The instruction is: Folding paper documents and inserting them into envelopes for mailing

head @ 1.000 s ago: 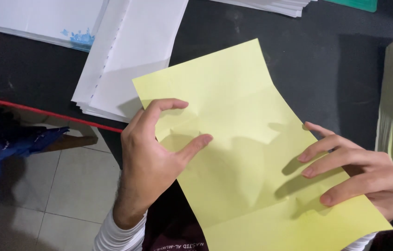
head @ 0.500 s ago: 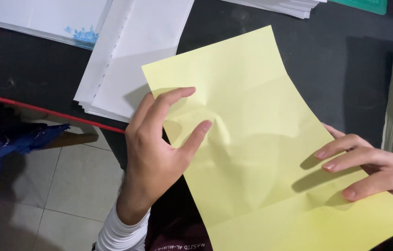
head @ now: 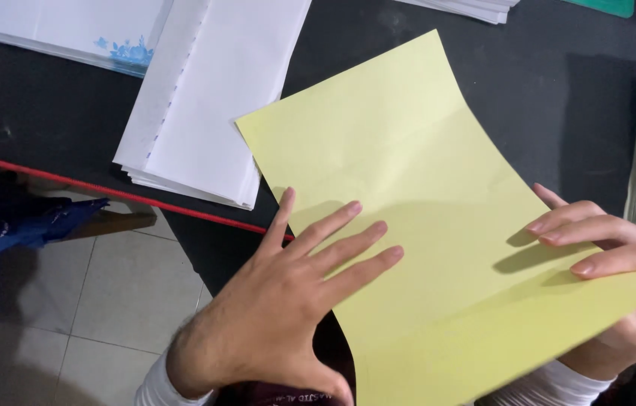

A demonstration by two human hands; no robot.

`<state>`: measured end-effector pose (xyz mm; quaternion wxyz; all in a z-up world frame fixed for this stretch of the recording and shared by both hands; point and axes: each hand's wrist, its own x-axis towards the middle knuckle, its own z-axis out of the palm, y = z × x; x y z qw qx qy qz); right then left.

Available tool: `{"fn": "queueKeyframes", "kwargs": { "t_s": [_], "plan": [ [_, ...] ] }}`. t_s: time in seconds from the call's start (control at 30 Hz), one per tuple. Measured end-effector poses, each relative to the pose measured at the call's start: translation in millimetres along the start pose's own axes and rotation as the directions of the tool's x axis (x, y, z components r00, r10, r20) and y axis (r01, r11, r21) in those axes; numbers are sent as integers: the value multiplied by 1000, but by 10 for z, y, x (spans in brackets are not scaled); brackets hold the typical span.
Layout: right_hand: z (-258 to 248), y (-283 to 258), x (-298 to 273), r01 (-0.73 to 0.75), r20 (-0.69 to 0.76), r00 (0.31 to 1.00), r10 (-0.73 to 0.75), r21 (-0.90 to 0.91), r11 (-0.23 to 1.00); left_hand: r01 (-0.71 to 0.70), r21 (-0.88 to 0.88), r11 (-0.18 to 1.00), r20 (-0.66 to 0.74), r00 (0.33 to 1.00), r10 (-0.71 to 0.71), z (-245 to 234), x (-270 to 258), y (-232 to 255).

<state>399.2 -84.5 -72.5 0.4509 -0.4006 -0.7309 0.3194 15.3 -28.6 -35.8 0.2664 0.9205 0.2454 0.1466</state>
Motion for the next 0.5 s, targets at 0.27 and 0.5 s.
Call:
{"fn": "queueKeyframes", "kwargs": {
  "t_s": [0.27,0.5],
  "plan": [
    [384,-395,217,-258,-312,908,280,110,960,-108,-167,980,-341,939,45,83,-56,80],
    [462,-412,306,-428,-428,768,477,211,879,148,-629,763,-428,754,-498,138,-237,300]
  ]
}}
